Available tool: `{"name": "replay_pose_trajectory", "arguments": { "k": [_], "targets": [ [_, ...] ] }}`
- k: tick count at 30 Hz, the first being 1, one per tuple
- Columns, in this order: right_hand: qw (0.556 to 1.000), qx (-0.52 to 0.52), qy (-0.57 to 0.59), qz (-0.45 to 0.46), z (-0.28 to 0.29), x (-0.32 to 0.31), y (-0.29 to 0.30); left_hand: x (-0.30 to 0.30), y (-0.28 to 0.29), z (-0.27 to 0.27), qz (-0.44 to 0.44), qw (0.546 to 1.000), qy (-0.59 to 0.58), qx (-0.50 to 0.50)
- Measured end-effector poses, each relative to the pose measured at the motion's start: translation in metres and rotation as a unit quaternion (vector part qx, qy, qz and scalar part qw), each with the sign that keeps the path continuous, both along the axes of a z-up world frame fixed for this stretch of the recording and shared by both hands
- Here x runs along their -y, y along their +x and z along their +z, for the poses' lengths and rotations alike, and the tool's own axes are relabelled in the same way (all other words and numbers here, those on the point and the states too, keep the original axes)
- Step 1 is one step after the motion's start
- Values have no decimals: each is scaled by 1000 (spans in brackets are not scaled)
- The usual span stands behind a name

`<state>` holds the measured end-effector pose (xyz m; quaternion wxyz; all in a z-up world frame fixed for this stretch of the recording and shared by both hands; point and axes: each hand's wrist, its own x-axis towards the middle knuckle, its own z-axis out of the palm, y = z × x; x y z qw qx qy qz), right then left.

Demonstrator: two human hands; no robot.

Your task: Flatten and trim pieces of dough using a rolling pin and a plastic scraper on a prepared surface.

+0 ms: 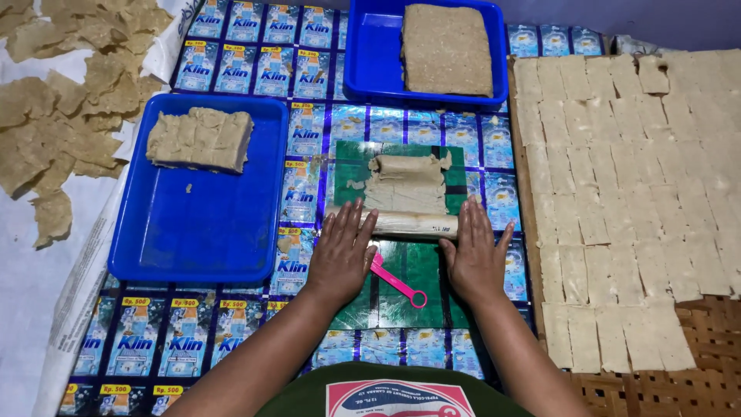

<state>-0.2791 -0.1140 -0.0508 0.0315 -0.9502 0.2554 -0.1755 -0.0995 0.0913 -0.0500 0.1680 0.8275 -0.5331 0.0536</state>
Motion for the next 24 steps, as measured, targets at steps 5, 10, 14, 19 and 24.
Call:
{"name": "replay_pose_trajectory", "arguments": {
  "k": [5,10,14,19,24],
  "targets": [
    [1000,-2,-17,-4,-7,35,31,37,28,10,19,999,-40,12],
    [998,-50,30,-32,-2,77,69,72,60,30,35,999,-10,-14],
    [993,55,85,-59,29,48,70,66,77,5,-13,998,46,-38],
    [980,176,53,80,8,-39,51,39,62,5,3,999,-11,-31],
    [969,-71,127,201,1,-91,36,10,41,3,160,959,-138,-190]
  ]
}}
